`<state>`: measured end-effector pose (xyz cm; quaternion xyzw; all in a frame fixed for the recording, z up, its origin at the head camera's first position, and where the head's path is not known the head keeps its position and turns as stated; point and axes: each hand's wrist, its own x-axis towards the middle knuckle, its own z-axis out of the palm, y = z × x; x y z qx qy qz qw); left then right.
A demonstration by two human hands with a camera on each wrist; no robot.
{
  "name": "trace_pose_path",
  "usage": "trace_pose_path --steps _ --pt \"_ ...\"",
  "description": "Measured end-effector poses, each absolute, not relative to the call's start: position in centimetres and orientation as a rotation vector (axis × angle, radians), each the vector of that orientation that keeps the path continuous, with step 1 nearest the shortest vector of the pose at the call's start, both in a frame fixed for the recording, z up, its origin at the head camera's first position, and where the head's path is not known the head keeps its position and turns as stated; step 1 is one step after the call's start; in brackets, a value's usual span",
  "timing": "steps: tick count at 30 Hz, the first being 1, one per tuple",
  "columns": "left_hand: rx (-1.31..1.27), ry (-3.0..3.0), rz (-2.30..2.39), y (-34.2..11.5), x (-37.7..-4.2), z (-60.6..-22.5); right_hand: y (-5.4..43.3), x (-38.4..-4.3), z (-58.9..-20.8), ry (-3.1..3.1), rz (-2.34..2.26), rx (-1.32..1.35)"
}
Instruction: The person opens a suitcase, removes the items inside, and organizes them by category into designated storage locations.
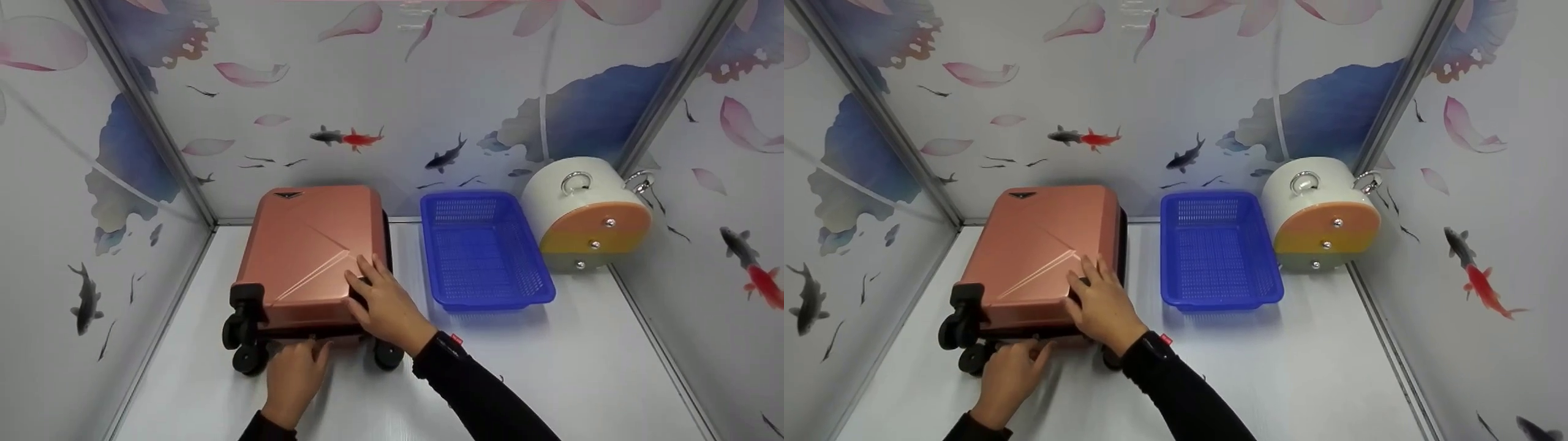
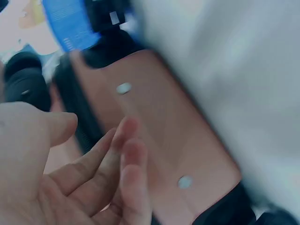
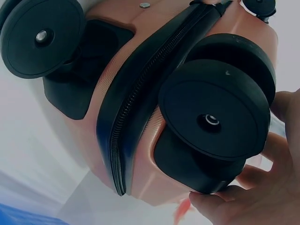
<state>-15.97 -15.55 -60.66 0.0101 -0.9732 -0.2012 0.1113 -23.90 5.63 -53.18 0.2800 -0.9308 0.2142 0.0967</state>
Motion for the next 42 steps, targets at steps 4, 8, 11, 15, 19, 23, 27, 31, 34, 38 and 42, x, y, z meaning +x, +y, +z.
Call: trace_pose_path --steps 4,8,11,15,19,23,27,31,34,38,42 --pt "0.107 -2.88 -0.552 -15.5 -16.3 -61.2 5.4 -23.8 -53.1 -2.785 0.653 0.817" --pt "0.163 -2.884 -0.512 -16.0 -16.1 -61.2 5.0 -23.6 -52.9 -2.796 0.674 0.799" --pt "0.191 -2.866 -0.471 -16.6 -15.9 -61.0 4.7 -23.5 -52.9 -2.788 0.681 0.795" --pt "0.174 -2.793 -0.386 -17.0 -15.8 -60.8 4.7 -23.5 -52.9 -2.782 0.684 0.782" --pt "0.079 -2.708 -0.357 -16.8 -15.6 -61.0 4.8 -23.6 -53.0 -2.774 0.678 0.774" --pt "0.008 -2.727 -0.378 -16.6 -15.7 -61.0 4.8 -23.6 -53.0 -2.787 0.669 0.764" --pt "0.02 -2.812 -0.444 -16.8 -15.6 -60.7 4.7 -23.5 -52.9 -2.802 0.663 0.754" --pt "0.022 -2.837 -0.519 -17.3 -15.6 -60.7 4.7 -23.5 -53.0 -2.789 0.613 0.754" --pt "0.02 -2.852 -0.569 -17.7 -15.7 -60.7 4.9 -23.5 -53.1 -2.788 0.585 0.738" --pt "0.063 -2.879 -0.607 -18.5 -15.9 -60.4 5.2 -23.6 -53.1 -2.793 0.586 0.716" --pt "0.124 -2.901 -0.611 -20.0 -15.9 -60.1 5.2 -23.5 -53.0 -2.8 0.604 0.724"
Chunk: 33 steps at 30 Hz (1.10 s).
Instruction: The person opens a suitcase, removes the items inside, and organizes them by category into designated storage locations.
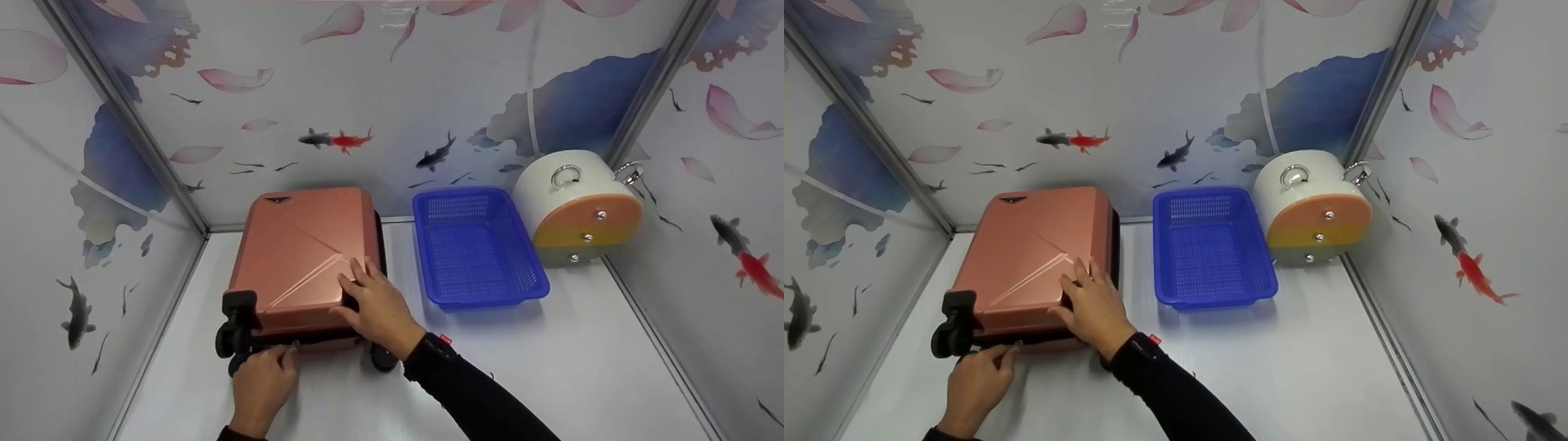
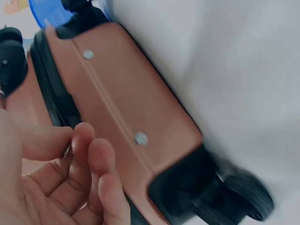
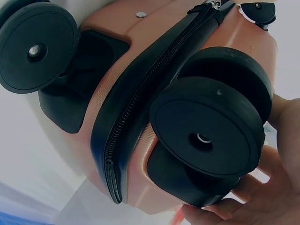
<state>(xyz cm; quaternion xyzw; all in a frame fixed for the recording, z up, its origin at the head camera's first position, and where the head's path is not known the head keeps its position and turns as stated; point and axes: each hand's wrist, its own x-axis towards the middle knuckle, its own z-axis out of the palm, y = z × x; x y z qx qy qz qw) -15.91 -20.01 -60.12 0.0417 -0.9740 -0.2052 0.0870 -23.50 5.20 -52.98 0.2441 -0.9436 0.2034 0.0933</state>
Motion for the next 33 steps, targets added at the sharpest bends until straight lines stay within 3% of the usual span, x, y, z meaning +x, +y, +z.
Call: trace_pose_path --steps 13,27,33 --pt "0.4 -2.835 -0.728 -26.7 -15.5 -61.0 5.4 -23.6 -53.1 -2.808 0.616 0.731" --pt "0.245 -2.59 -1.199 -29.1 -17.0 -63.0 5.9 -23.3 -54.3 -2.802 0.679 0.703" --pt "0.22 -2.541 -1.195 -30.3 -17.7 -63.5 6.2 -22.7 -54.2 -2.835 0.792 0.664"
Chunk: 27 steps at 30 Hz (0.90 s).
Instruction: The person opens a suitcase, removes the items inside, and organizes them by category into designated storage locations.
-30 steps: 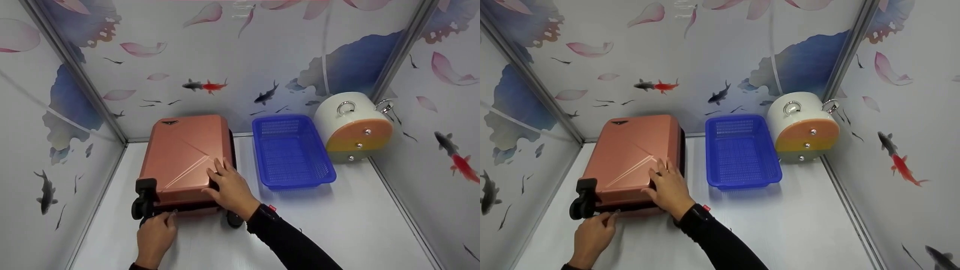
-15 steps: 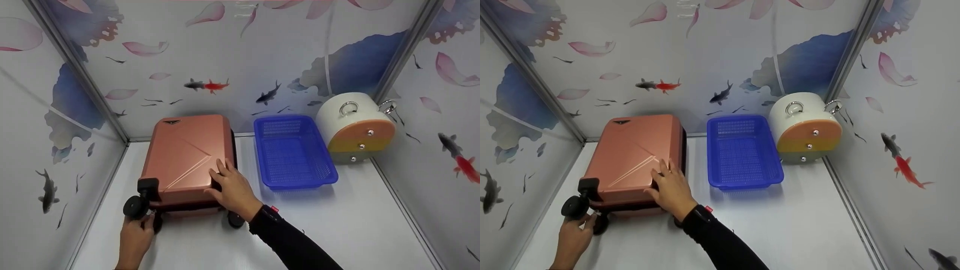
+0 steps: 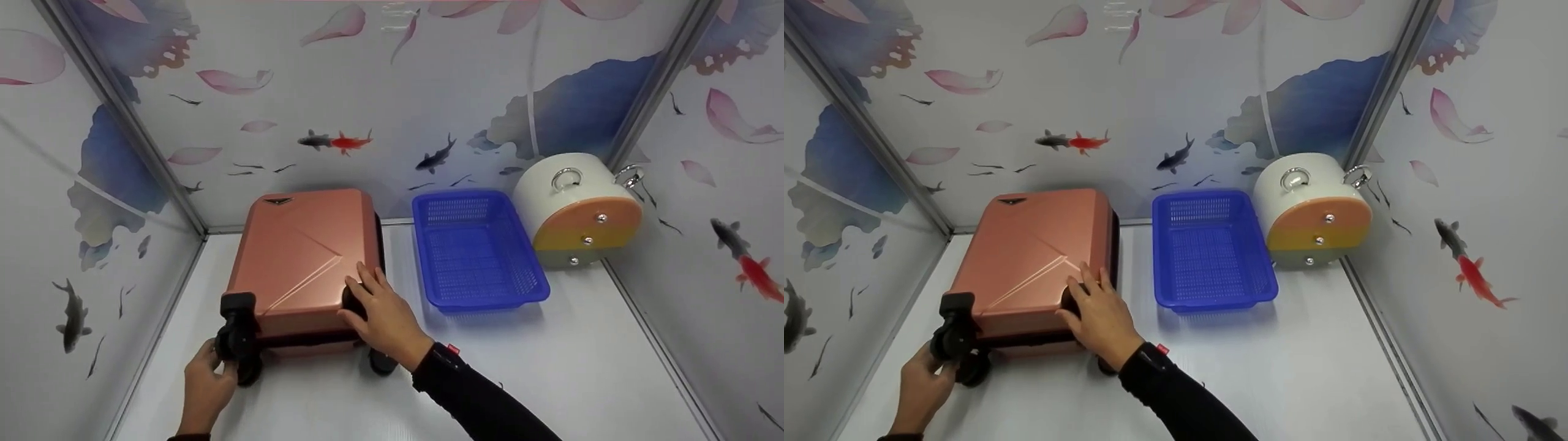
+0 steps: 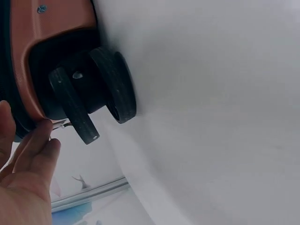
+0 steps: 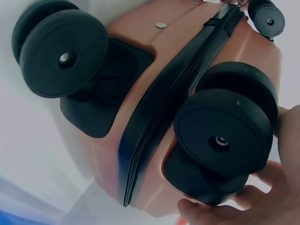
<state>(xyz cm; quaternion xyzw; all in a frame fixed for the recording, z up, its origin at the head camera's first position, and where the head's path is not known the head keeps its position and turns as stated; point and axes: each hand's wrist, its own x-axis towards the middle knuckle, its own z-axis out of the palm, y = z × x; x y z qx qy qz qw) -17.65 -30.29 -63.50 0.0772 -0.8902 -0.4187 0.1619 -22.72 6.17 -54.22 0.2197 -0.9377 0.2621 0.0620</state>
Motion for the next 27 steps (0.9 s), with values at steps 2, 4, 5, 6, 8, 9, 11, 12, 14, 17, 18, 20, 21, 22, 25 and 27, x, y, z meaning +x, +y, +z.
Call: trace_pose_path --steps 2,4,5,6,8,9,11,12,14,17,18,20,21,22,25,27 --pt "0.236 -2.494 -1.189 -30.7 -17.9 -63.6 6.1 -22.6 -54.0 -2.836 0.803 0.663" --pt "0.256 -2.451 -1.199 -31.1 -18.2 -63.7 6.0 -22.6 -53.8 -2.832 0.8 0.67" --pt "0.26 -2.437 -1.2 -31.3 -18.3 -63.8 6.0 -22.6 -53.7 -2.827 0.792 0.675" --pt "0.262 -2.426 -1.195 -31.5 -18.5 -63.8 6.0 -22.6 -53.6 -2.818 0.778 0.682" --pt "0.258 -2.422 -1.174 -31.7 -18.8 -63.8 6.0 -22.6 -53.6 -2.803 0.752 0.687" --pt "0.251 -2.418 -1.165 -31.8 -19.0 -63.8 6.0 -22.6 -53.6 -2.793 0.742 0.687" --pt "0.229 -2.413 -1.125 -31.8 -19.5 -63.7 6.1 -22.7 -53.7 -2.775 0.729 0.684" --pt "0.21 -2.409 -1.099 -31.7 -19.8 -63.6 6.1 -22.7 -53.7 -2.767 0.729 0.68" --pt "0.185 -2.397 -1.049 -31.6 -20.1 -63.7 6.2 -22.7 -53.7 -2.763 0.74 0.675" --pt "0.169 -2.39 -1.006 -31.5 -20.3 -63.6 6.3 -22.8 -53.8 -2.761 0.764 0.669" --pt "0.18 -2.396 -1.007 -31.5 -20.3 -63.6 6.4 -22.9 -53.8 -2.762 0.773 0.667" --pt "0.221 -2.435 -1.012 -31.5 -20.2 -63.4 6.5 -22.9 -53.9 -2.755 0.793 0.667" --pt "0.243 -2.468 -1.013 -31.5 -20.1 -63.3 6.6 -23.0 -53.9 -2.753 0.808 0.664" --pt "0.269 -2.506 -1.014 -31.5 -19.9 -63.2 6.8 -23.0 -54.0 -2.744 0.823 0.66" --pt "0.369 -2.618 -1.011 -31.2 -19.0 -62.7 7.3 -23.2 -54.2 -2.731 0.893 0.628" --pt "0.419 -2.639 -0.973 -30.8 -18.2 -62.1 7.8 -23.3 -54.4 -2.732 0.943 0.59"
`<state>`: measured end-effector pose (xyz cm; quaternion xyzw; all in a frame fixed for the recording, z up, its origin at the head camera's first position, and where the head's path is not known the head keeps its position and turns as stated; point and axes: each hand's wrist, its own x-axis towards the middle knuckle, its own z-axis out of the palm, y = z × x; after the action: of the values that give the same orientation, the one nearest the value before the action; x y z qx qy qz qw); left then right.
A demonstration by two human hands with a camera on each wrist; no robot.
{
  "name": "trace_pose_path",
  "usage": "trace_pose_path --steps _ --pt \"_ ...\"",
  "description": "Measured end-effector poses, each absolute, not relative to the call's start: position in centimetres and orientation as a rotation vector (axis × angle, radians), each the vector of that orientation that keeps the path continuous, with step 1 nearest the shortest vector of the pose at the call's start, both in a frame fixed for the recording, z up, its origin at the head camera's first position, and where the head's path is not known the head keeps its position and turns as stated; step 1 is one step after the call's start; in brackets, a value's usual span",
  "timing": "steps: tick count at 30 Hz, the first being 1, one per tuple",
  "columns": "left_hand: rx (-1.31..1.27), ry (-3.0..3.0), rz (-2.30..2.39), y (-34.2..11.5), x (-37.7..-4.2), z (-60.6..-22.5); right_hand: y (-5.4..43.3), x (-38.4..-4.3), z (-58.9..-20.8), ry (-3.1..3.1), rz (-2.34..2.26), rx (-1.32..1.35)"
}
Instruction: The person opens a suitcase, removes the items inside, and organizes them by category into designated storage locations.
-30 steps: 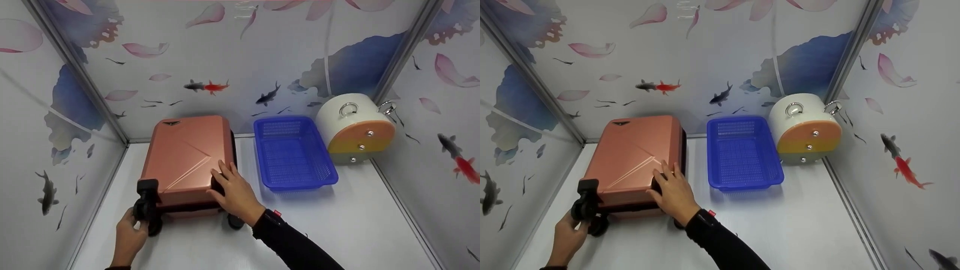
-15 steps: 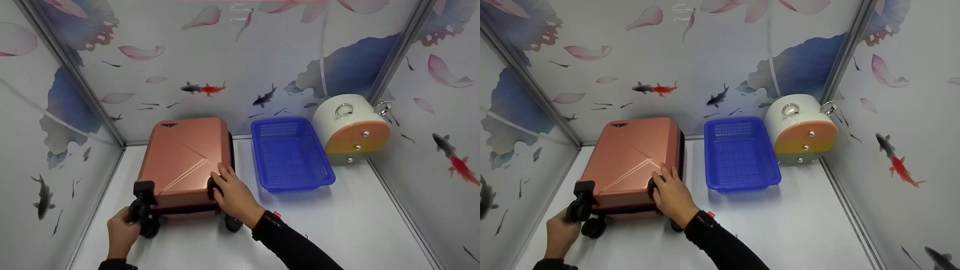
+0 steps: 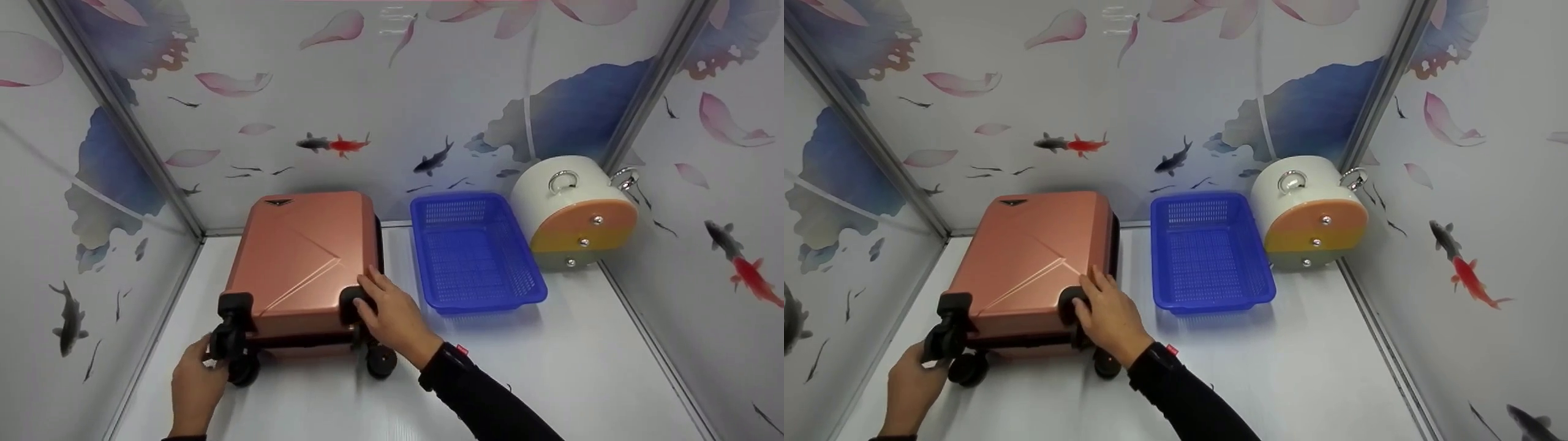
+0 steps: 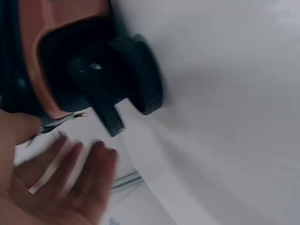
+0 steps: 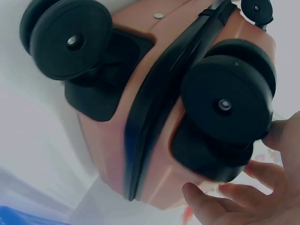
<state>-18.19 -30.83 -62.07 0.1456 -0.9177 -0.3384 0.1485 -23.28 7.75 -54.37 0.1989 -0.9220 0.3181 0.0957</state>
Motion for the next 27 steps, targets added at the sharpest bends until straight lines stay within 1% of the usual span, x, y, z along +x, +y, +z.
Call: trace_pose_path --steps 2,4,10,15,21,27 --pt "0.428 -2.6 -0.911 -30.1 -17.4 -61.2 8.2 -23.4 -54.6 -2.723 1.013 0.552" --pt "0.364 -2.526 -0.811 -29.1 -16.9 -60.3 8.7 -23.6 -54.9 -2.708 1.078 0.518" --pt "-0.012 -2.41 -0.55 -25.3 -16.3 -58.3 9.4 -24.0 -56.1 -2.69 1.22 0.421" --pt "-0.278 -2.481 -0.444 -22.6 -17.3 -58.2 9.5 -24.3 -56.8 -2.704 1.353 0.324" --pt "-0.33 -2.566 -0.293 -21.5 -19.0 -58.3 9.4 -24.3 -57.6 -2.753 1.437 0.243" --pt "-0.344 -2.602 -0.262 -21.5 -19.5 -58.0 9.4 -24.1 -58.0 -2.751 1.481 0.263"
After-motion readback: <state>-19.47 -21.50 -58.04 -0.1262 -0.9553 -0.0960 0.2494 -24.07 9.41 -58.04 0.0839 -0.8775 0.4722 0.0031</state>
